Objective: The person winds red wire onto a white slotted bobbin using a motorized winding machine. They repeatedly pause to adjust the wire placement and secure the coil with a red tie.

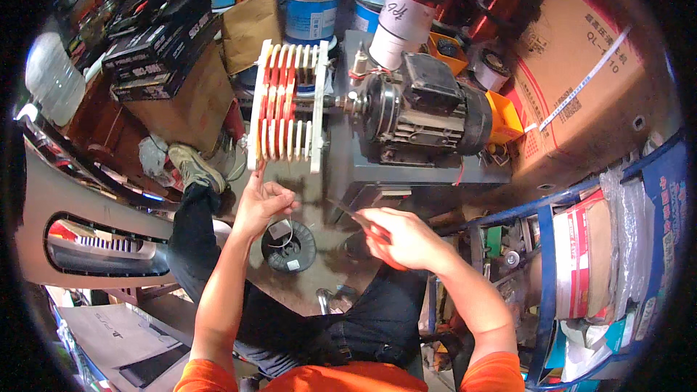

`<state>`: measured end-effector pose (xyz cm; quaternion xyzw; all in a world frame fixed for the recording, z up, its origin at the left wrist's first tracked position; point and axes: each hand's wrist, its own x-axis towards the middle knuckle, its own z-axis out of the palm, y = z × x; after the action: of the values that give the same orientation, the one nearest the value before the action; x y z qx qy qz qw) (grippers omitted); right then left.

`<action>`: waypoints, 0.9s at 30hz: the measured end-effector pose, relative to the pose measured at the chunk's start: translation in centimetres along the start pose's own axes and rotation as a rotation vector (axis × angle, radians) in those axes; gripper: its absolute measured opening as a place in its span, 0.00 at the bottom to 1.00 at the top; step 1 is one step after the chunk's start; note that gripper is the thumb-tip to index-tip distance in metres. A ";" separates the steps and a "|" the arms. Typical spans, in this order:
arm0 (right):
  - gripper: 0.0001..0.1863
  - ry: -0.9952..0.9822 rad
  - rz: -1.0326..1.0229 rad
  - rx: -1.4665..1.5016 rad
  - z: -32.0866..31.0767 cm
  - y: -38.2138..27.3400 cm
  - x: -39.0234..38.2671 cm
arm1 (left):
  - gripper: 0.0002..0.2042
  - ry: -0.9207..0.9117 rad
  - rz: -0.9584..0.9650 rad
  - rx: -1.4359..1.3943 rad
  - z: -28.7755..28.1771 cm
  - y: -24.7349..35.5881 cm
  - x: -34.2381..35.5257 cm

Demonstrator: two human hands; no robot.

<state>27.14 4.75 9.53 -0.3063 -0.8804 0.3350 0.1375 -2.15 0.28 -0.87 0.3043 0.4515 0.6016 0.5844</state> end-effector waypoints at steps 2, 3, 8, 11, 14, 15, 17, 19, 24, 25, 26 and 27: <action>0.19 -0.112 0.105 -0.079 1.6 -0.1 2.5 | 0.40 -0.019 0.007 0.004 -0.1 -0.1 0.1; 0.18 -0.141 0.158 -0.122 2.5 -0.1 3.4 | 0.41 -0.026 0.010 0.006 -0.3 -0.1 0.0; 0.19 -0.161 0.193 -0.219 4.2 -1.4 6.1 | 0.41 -0.036 0.003 0.050 -0.6 0.0 0.1; 0.19 -0.191 0.213 -0.174 4.7 -2.0 7.2 | 0.41 -0.038 0.006 0.051 -0.9 -0.3 0.1; 0.18 -0.219 0.260 -0.085 5.3 -2.2 8.1 | 0.41 -0.037 0.006 0.063 -0.8 -0.1 0.1; 0.17 -0.221 0.281 -0.049 5.5 -2.3 8.4 | 0.41 -0.034 0.007 0.080 -0.8 0.1 0.1; 0.17 -0.217 0.305 -0.003 5.6 -2.5 8.6 | 0.42 -0.040 0.013 0.091 -0.7 0.1 0.1; 0.16 -0.212 0.307 0.024 5.7 -2.5 8.7 | 0.42 -0.047 0.023 0.085 -0.8 -0.1 0.2; 0.15 -0.155 0.243 -0.045 6.0 -2.3 8.7 | 0.42 -0.025 0.032 0.103 -0.5 0.0 0.2; 0.15 -0.152 0.239 -0.064 6.0 -2.3 8.7 | 0.42 -0.023 0.033 0.106 -0.5 0.1 0.2; 0.15 -0.152 0.245 -0.055 6.0 -2.2 8.6 | 0.42 -0.027 0.038 0.113 -0.5 0.0 0.2; 0.14 -0.153 0.250 -0.046 6.1 -2.2 8.7 | 0.42 -0.030 0.043 0.121 -0.6 0.0 0.3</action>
<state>16.72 5.85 6.82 -0.3901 -0.8507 0.3518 0.0202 -2.71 0.45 -1.11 0.3580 0.4716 0.5810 0.5585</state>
